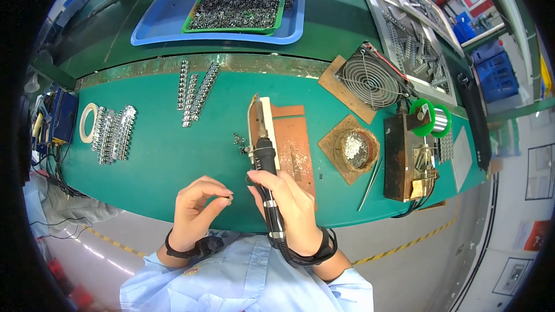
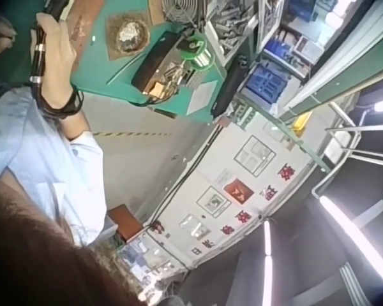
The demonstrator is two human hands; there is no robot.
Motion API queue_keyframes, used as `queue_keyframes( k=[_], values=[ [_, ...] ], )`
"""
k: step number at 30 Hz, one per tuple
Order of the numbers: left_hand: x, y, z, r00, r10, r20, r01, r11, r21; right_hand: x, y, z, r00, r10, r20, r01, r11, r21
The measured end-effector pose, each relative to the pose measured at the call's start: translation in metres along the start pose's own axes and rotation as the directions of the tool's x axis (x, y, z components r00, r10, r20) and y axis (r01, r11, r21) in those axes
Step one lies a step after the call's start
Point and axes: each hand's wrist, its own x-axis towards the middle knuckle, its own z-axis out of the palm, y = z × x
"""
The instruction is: Soldering small electronic components onto a metal base at a workbench.
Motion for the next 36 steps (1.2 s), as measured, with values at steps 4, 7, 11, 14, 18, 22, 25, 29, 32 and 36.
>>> queue_keyframes(
  k=[4, 7, 11, 14, 18, 22, 25, 29, 32, 36],
  values=[
    [-0.003, -0.008, 0.003, 0.998, -0.063, 0.03, 0.067, 0.982, -0.176, -0.002, -0.002, -0.006, 0.996, -0.007, -0.089, 0.003, 0.999, -0.042],
    [-0.003, -0.008, 0.007, 0.981, -0.194, 0.025, 0.192, 0.928, -0.319, -0.016, -0.004, -0.022, 0.993, -0.002, -0.117, -0.003, 0.999, -0.042],
    [-0.003, -0.015, 0.012, 0.962, -0.261, 0.08, 0.272, 0.902, -0.336, -0.051, 0.005, -0.031, 0.962, 0.12, -0.247, -0.088, 0.987, 0.137],
    [0.006, -0.016, 0.02, 0.938, -0.334, 0.094, 0.343, 0.849, -0.403, -0.074, 0.008, -0.037, 0.917, 0.224, -0.329, -0.135, 0.953, 0.272],
    [0.016, -0.018, 0.027, 0.906, -0.408, 0.115, 0.414, 0.793, -0.446, -0.09, 0.007, -0.039, 0.862, 0.283, -0.421, -0.139, 0.93, 0.34],
    [0.017, -0.021, 0.029, 0.897, -0.421, 0.134, 0.437, 0.798, -0.416, -0.102, 0.014, -0.039, 0.841, 0.341, -0.419, -0.138, 0.885, 0.444],
    [0.02, -0.021, 0.033, 0.896, -0.418, 0.147, 0.44, 0.795, -0.418, -0.112, 0.019, -0.046, 0.863, 0.329, -0.383, -0.204, 0.921, 0.331],
    [0.025, -0.021, 0.034, 0.889, -0.426, 0.169, 0.454, 0.771, -0.446, -0.114, 0.032, -0.061, 0.945, 0.137, -0.297, -0.075, 0.974, 0.213],
    [0.029, -0.02, 0.031, 0.876, -0.448, 0.18, 0.48, 0.769, -0.423, -0.111, 0.035, -0.063, 0.966, 0.035, -0.256, 0.014, 0.982, 0.189],
    [0.033, -0.02, 0.027, 0.865, -0.434, 0.252, 0.501, 0.773, -0.389, -0.106, 0.033, -0.064, 0.975, 0.009, -0.224, 0.035, 0.981, 0.19]
  ],
)
